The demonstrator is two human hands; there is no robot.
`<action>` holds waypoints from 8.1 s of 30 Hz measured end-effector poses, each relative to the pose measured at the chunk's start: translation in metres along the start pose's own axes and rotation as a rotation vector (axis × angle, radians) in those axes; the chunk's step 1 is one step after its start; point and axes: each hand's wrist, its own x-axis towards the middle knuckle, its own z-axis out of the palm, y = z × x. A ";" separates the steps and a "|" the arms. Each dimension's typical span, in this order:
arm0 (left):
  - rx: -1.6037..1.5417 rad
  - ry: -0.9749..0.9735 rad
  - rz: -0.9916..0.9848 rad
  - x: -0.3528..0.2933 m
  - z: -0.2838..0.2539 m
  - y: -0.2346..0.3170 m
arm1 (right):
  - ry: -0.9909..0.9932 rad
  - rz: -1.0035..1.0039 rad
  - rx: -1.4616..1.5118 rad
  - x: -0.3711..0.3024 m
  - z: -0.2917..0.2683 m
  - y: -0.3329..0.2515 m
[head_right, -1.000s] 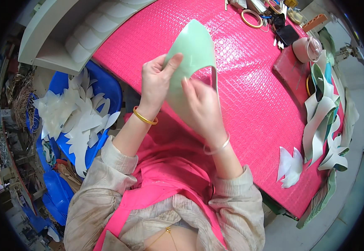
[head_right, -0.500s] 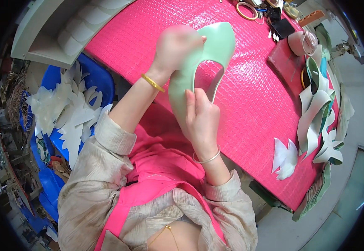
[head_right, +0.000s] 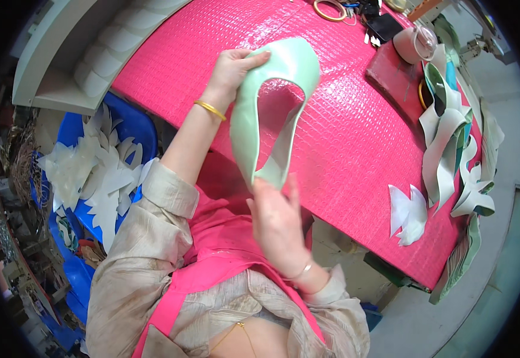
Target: The person assembles shoe components by hand on a pink workbench. They pick up white and green shoe parts, align them, and press them together to form a shoe upper. The person handles the items one at a time, inspecting the fit and smoothing the edges.
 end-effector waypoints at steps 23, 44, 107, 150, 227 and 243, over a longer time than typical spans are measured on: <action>0.645 -0.360 0.137 -0.109 0.057 0.021 | 0.466 0.300 1.181 0.091 -0.037 0.103; 0.807 -0.183 0.073 -0.220 -0.008 0.021 | 0.178 0.417 1.129 0.114 -0.019 0.138; 0.976 -0.598 0.389 -0.051 0.065 -0.045 | -0.279 0.171 -0.518 -0.070 -0.118 0.139; 1.112 -0.399 0.729 0.049 0.418 -0.074 | 0.182 0.808 0.169 0.011 -0.319 0.426; 0.818 -1.235 -0.113 -0.090 0.356 -0.139 | 0.159 0.442 0.767 -0.136 -0.206 0.312; 0.892 -1.450 0.192 -0.094 0.358 -0.045 | 0.243 0.691 0.765 -0.173 -0.206 0.244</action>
